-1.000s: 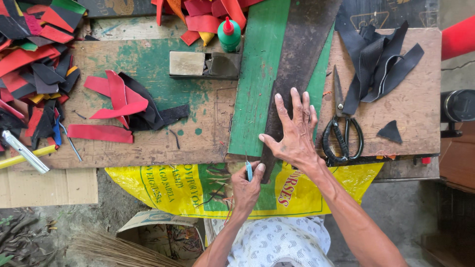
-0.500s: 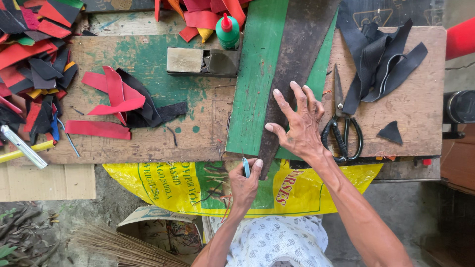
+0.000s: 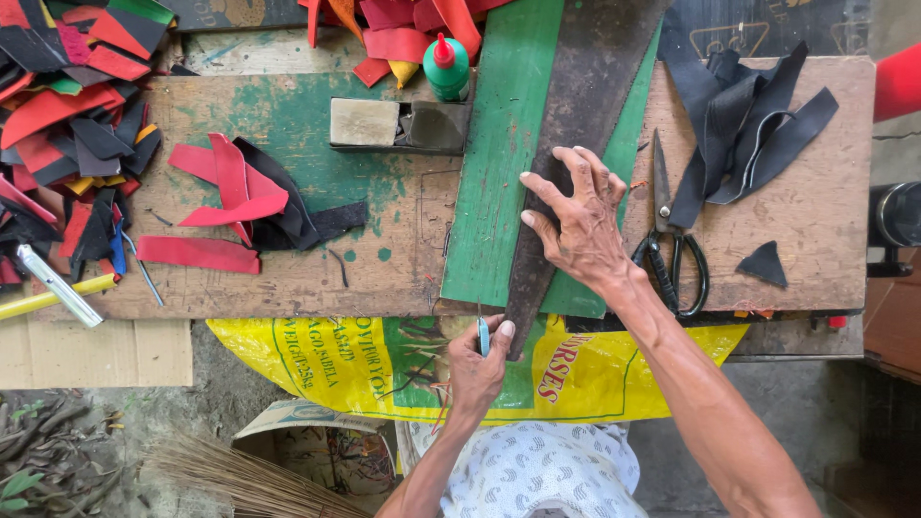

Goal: The person cuts strips of black rubber material using a utility knife and a saw blade as a straightedge on a wooden workbench. The person repeatedly positions the rubber strip, cuts along the edge, and sets the cut piece aside.

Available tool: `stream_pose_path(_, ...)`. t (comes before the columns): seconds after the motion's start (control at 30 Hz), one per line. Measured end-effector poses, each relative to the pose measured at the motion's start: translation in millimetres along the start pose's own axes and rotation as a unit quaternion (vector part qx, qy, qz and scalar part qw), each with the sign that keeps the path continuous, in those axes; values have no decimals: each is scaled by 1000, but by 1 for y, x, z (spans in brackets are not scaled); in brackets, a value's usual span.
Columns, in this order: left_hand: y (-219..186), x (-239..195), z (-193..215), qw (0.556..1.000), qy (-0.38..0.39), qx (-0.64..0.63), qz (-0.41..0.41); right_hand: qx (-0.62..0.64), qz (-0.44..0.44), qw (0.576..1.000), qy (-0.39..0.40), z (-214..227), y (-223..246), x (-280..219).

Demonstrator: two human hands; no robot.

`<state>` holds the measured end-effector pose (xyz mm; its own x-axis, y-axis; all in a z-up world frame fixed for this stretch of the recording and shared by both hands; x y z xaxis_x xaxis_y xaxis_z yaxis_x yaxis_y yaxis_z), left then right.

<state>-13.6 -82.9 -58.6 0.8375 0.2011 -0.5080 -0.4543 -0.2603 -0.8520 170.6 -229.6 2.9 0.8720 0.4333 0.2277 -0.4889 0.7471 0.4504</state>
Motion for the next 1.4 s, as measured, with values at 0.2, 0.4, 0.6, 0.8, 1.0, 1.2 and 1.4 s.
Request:
stream_pose_path(0.2, 2, 0, 1, 1000, -9, 16, 4, 52, -22, 998, 3, 0, 2, -11)
stream_pose_path(0.4, 5, 6, 6, 999, 3, 51, 14, -20, -47, 999, -16, -4, -1, -32)
stream_pose_path(0.6, 2, 14, 3, 1000, 6, 20, 13, -24, -42, 999, -17, -5, -4, -25)
stream_pose_path(0.8, 0, 13, 3, 1000, 4, 19, 23, -33, -45, 998, -11, -7, -4, -26)
stream_pose_path(1.0, 0, 13, 3, 1000, 6, 14, 25, -8, -62, 998, 33, -3, -7, -25)
stream_pose_path(1.2, 0, 13, 3, 1000, 12, 11, 24, -3, -48, 996, 74, 1, -10, -26)
stream_pose_path(1.4, -5, 13, 3, 999, 19, 12, 31, -10, -47, 996, 74, -1, -10, -26)
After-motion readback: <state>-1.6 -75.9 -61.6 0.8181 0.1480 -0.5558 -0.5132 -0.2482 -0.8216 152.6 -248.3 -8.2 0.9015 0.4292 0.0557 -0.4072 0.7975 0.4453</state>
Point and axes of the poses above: each hand's wrist, its own x-axis towards the middle knuckle, its own z-axis out of the back of the hand, y = z × x, the point moved 3 cm from there along x, towards the middle knuckle, and after that the axes turned 1 degree about z, right-handed, at the moved point
